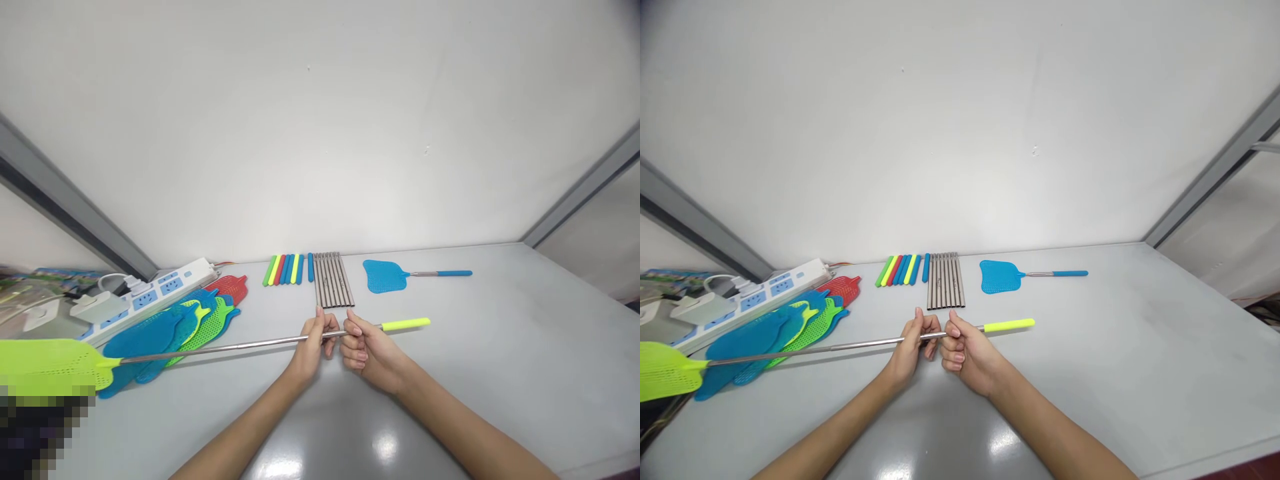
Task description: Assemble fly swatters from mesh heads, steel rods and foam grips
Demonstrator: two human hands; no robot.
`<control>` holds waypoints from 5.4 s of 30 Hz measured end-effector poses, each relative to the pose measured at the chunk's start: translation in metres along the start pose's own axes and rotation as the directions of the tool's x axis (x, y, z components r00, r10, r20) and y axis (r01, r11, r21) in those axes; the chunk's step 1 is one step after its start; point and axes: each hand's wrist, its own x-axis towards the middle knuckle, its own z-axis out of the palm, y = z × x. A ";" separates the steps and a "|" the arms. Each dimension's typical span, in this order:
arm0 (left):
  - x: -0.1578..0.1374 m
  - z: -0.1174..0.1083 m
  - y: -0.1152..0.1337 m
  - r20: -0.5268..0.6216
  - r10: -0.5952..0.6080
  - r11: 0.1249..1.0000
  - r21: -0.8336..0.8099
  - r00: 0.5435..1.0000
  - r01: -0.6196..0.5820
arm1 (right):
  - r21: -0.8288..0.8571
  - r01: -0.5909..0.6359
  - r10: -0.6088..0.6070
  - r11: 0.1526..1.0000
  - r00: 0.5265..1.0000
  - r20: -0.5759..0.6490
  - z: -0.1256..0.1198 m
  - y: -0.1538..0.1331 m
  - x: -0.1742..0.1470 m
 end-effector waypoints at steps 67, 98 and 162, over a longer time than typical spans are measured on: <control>-0.013 -0.042 0.081 -0.422 -0.331 0.514 -0.831 0.844 -0.215 | 0.028 0.013 -0.014 1.000 1.000 0.023 0.015 -0.032 -0.018; -0.012 -0.039 0.071 -0.438 -0.131 0.529 -0.790 0.890 -0.311 | -0.049 0.105 -0.103 0.993 0.994 0.035 0.004 -0.041 -0.019; 0.001 -0.033 0.040 -0.371 0.110 0.832 -0.473 0.922 -0.289 | -0.358 0.172 -0.243 0.918 0.956 -0.164 0.000 -0.028 -0.009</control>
